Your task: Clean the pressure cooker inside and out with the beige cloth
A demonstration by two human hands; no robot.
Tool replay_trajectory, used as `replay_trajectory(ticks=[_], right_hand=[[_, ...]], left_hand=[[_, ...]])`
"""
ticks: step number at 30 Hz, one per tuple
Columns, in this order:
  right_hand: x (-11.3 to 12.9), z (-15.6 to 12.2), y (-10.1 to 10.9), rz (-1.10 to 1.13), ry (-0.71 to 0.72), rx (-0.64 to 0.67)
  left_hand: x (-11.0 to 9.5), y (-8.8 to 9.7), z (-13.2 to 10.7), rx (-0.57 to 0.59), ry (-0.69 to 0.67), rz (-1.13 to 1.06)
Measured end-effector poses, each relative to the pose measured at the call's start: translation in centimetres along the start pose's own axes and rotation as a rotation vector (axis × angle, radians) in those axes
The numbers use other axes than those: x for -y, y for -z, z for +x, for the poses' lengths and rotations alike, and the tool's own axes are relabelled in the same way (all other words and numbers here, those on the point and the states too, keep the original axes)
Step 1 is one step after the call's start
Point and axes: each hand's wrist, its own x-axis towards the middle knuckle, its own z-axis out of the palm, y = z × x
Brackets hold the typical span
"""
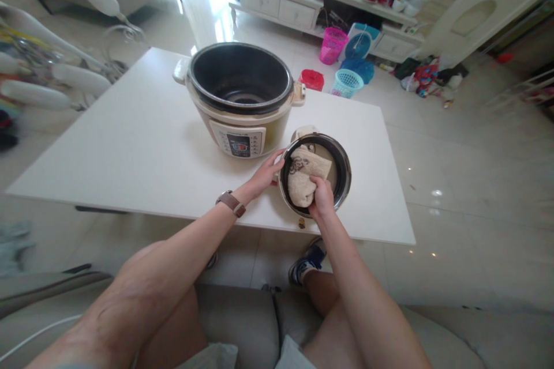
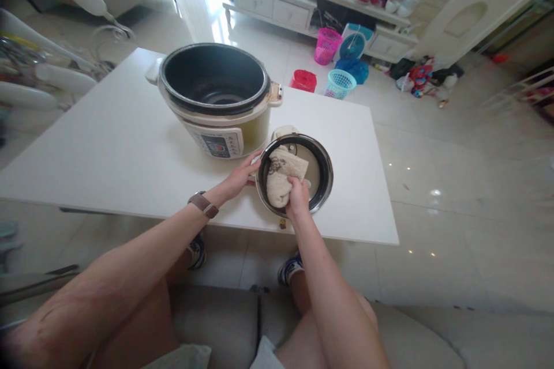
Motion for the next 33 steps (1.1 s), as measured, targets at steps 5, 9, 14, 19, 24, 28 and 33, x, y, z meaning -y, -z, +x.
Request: replay_trajectory(ticks=[5, 9, 14, 19, 24, 28, 33], right_hand=[[0.8, 0.3, 0.4, 0.011, -0.038, -0.16], [3.2, 1.8, 1.8, 0.103, 0.044, -0.179], [6.7, 1.8, 3.1, 0.081, 0.601, -0.38], [7.4, 1.3, 4.1, -0.529, 0.885, -0.212], [4.8, 2.0, 4.3, -1.051, 0.589, 0.158], [3.8, 1.9, 3.6, -1.21, 0.445, 0.156], [4.3, 2.4, 3.5, -0.89, 0.322, 0.163]], left_hand=[[-0.3, -0.1, -0.1, 0.01, 0.036, -0.021], [-0.5, -0.1, -0.3, 0.001, 0.062, -0.051], [-0.6, -0.2, -0.4, -0.014, 0.088, -0.067], [-0.4, -0.2, -0.3, -0.01, 0.09, -0.064], [-0.2, -0.1, -0.2, 0.001, 0.054, -0.053], [0.1, 0.1, -0.1, -0.002, 0.061, -0.058], [0.5, 0.4, 0.2, -0.022, 0.099, -0.064]])
